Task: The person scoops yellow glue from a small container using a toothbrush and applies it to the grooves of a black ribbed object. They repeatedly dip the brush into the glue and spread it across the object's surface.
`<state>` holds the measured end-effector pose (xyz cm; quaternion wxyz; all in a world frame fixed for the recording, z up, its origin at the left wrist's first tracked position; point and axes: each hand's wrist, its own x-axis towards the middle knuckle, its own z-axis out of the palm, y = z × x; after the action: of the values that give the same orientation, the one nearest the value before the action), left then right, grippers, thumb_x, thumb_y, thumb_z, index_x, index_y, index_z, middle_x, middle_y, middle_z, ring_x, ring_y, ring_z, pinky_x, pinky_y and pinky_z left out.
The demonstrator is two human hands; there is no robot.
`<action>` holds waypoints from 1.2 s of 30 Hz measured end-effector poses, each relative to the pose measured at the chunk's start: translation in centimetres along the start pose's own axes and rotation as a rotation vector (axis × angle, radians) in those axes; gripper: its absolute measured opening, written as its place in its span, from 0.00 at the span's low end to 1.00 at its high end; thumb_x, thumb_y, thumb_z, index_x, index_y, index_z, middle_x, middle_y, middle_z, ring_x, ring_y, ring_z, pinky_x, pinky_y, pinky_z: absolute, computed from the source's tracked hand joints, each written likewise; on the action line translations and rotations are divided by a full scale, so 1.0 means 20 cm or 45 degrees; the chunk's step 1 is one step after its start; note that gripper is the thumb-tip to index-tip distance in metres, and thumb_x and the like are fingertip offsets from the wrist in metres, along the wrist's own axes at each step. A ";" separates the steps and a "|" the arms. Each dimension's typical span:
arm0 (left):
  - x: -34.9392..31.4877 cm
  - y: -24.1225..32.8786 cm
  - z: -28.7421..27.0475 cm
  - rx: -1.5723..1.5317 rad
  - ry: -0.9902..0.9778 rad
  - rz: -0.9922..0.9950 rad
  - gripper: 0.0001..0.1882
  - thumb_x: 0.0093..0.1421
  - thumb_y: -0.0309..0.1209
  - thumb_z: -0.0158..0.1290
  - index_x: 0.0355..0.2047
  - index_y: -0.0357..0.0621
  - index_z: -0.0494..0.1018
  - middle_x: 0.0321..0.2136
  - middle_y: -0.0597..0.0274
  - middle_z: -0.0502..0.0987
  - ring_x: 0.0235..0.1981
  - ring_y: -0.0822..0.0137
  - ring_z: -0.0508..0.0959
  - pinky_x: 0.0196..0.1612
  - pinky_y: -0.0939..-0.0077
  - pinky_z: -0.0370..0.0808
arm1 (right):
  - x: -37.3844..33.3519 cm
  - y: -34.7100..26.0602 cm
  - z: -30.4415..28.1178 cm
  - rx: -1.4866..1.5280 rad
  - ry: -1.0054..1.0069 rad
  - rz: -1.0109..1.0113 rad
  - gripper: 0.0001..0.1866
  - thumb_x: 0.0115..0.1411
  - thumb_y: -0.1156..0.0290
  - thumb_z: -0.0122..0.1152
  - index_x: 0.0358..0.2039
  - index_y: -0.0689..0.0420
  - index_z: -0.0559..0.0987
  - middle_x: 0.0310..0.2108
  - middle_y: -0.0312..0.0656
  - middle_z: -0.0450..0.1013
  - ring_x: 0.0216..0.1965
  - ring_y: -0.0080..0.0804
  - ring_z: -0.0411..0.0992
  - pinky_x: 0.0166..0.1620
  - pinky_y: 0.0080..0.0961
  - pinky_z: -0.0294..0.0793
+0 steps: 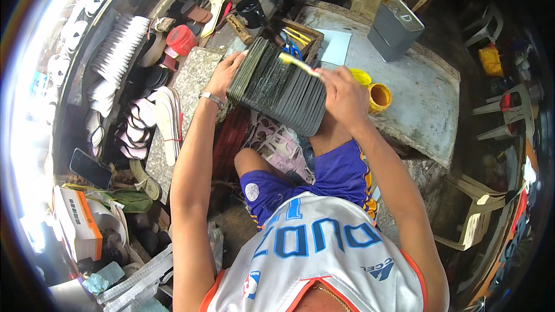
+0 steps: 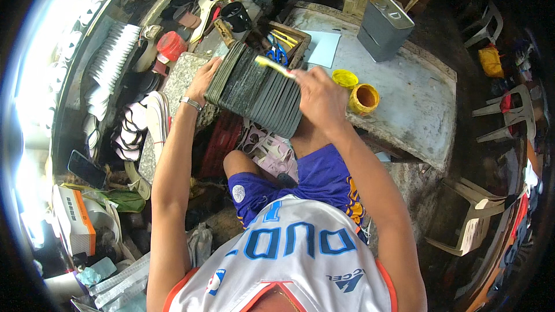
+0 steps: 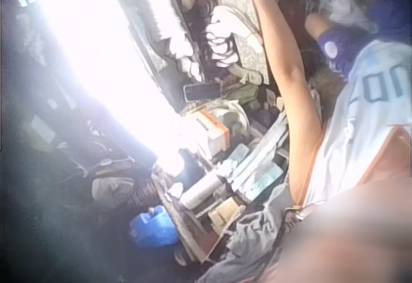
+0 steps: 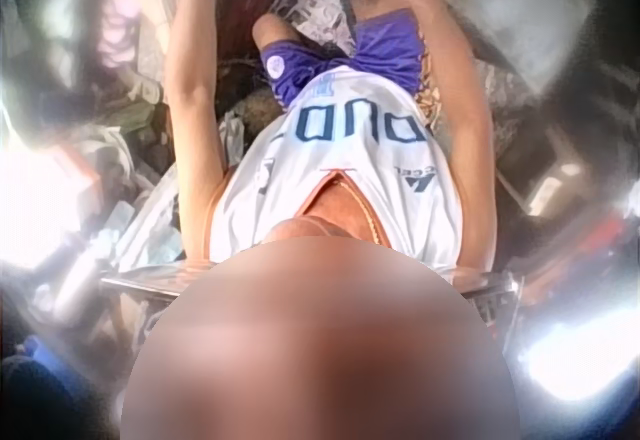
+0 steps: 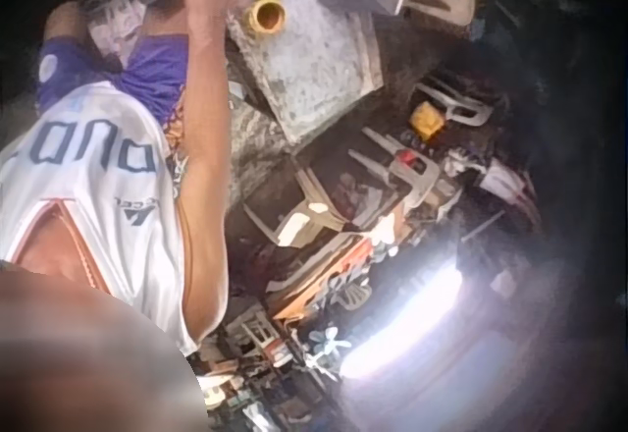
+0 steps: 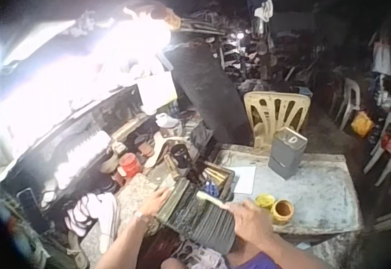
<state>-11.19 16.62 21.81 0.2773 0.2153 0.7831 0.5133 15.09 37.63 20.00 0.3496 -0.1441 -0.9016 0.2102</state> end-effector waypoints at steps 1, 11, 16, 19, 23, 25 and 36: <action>0.00 0.00 0.00 0.031 -0.012 0.036 0.26 0.80 0.45 0.51 0.68 0.39 0.76 0.64 0.58 0.79 0.63 0.67 0.77 0.67 0.75 0.70 | 0.04 0.03 0.01 -0.020 0.048 0.041 0.15 0.68 0.70 0.64 0.51 0.38 0.89 0.35 0.36 0.77 0.31 0.39 0.81 0.31 0.39 0.80; 0.03 -0.11 -0.01 -0.091 0.116 0.063 0.27 0.78 0.48 0.55 0.64 0.38 0.79 0.54 0.63 0.84 0.53 0.71 0.80 0.59 0.75 0.74 | -0.35 -0.12 -0.24 0.234 -0.296 -0.010 0.18 0.64 0.73 0.64 0.50 0.37 0.89 0.34 0.36 0.76 0.31 0.42 0.80 0.33 0.41 0.81; 0.08 -0.20 -0.05 -0.164 0.095 0.032 0.30 0.79 0.47 0.55 0.68 0.35 0.75 0.58 0.62 0.83 0.56 0.71 0.80 0.60 0.76 0.74 | -0.25 0.33 -0.59 -0.287 -0.089 0.319 0.09 0.71 0.68 0.61 0.45 0.49 0.88 0.38 0.45 0.79 0.39 0.51 0.81 0.42 0.46 0.82; 0.09 -0.22 -0.05 -0.233 0.063 0.036 0.28 0.80 0.45 0.54 0.67 0.36 0.75 0.56 0.63 0.83 0.54 0.73 0.81 0.59 0.78 0.75 | -0.23 0.61 -0.62 -0.769 -0.416 0.361 0.08 0.67 0.69 0.64 0.41 0.53 0.88 0.40 0.44 0.81 0.44 0.48 0.82 0.45 0.47 0.83; 0.11 -0.21 -0.04 -0.281 0.039 0.040 0.26 0.80 0.44 0.53 0.65 0.35 0.77 0.55 0.64 0.83 0.53 0.73 0.80 0.58 0.77 0.76 | -0.25 0.77 -0.40 -0.949 -0.548 0.230 0.07 0.61 0.72 0.65 0.38 0.54 0.88 0.40 0.44 0.81 0.47 0.46 0.82 0.46 0.47 0.83; 0.11 -0.20 -0.05 -0.236 0.060 0.038 0.25 0.80 0.44 0.53 0.64 0.35 0.77 0.54 0.64 0.83 0.53 0.73 0.80 0.58 0.76 0.76 | -0.27 0.78 -0.35 -0.970 -0.597 0.187 0.08 0.60 0.73 0.64 0.38 0.54 0.88 0.40 0.44 0.81 0.47 0.46 0.82 0.46 0.47 0.83; 0.06 -0.12 -0.02 -0.094 0.030 0.085 0.27 0.80 0.48 0.53 0.64 0.37 0.78 0.54 0.62 0.83 0.55 0.70 0.79 0.61 0.75 0.73 | -0.36 0.59 -0.79 -0.803 -0.318 0.252 0.11 0.66 0.74 0.61 0.46 0.49 0.86 0.39 0.42 0.77 0.43 0.48 0.80 0.42 0.47 0.81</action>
<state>-12.50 16.05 19.45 0.2584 0.2247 0.7592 0.5534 32.44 49.41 20.74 0.1530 -0.3049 -0.9396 -0.0297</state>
